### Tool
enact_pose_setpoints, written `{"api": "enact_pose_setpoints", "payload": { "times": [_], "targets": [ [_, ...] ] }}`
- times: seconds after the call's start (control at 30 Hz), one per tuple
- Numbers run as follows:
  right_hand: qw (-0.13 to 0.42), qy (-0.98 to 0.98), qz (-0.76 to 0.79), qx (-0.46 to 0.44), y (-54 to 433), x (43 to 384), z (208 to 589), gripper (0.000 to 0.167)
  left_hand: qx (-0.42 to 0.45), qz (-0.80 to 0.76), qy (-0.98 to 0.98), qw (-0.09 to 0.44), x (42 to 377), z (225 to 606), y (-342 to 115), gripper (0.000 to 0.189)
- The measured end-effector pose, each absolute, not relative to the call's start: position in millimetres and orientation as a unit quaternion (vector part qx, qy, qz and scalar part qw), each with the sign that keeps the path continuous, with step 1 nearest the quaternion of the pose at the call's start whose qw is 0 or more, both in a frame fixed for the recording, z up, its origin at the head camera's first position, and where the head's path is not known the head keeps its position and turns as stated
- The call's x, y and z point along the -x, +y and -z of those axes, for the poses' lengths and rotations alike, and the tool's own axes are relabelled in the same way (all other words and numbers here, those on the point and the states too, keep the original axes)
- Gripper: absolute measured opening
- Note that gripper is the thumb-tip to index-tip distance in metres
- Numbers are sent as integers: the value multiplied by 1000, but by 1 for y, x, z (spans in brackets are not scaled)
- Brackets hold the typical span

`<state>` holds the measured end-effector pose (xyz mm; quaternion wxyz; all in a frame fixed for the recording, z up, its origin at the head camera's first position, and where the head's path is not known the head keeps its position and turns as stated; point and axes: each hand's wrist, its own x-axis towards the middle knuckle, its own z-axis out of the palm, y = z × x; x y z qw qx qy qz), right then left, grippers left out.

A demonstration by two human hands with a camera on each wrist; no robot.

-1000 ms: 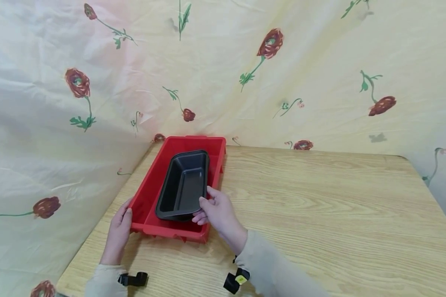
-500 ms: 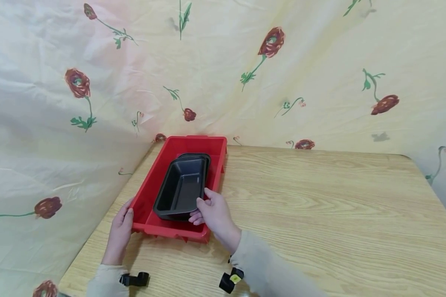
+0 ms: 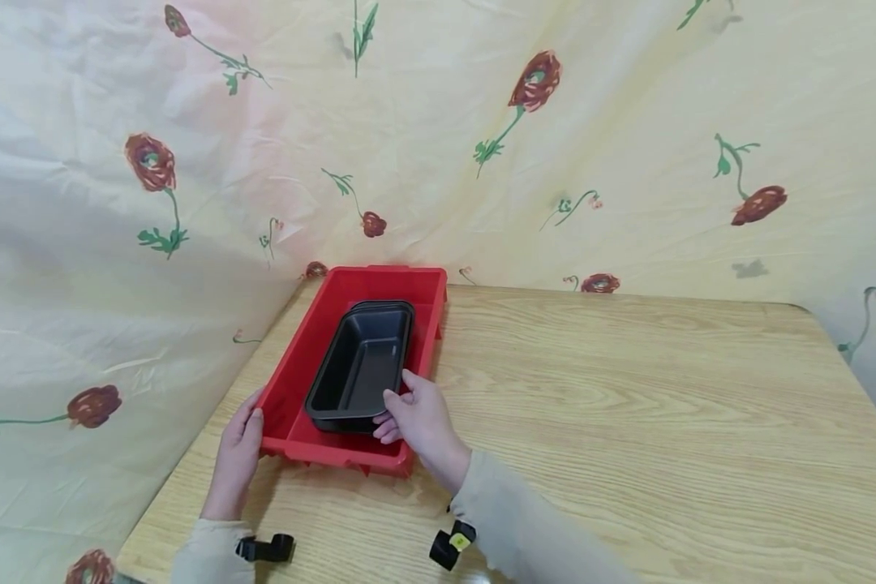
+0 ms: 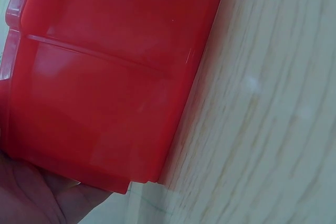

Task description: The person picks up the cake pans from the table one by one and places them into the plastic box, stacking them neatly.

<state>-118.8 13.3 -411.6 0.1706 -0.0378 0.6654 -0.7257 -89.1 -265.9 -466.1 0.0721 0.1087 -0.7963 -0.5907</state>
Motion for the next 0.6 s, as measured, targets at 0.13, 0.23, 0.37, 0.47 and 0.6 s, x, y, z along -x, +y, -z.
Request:
{"api": "enact_pose_setpoints", "payload": {
  "times": [0.13,0.23,0.37,0.47,0.6],
  "targets": [
    [182,683,707,35,16,120,411,61,-102,588,-799,77,89,465,-266,46],
    [186,691,698,30,17,121,411,64,-99,582,-803,80,89,465,-266,45],
    [187,707,682,28,17,123,412,66,-100,579,-805,84,89,467,-266,45],
    [186,719,669,30,17,123,412,67,-100,581,-803,89,89,468,-266,45],
    [191,732,653,43,19,122,411,66,-100,584,-800,89,89,469,-267,45]
  ]
}}
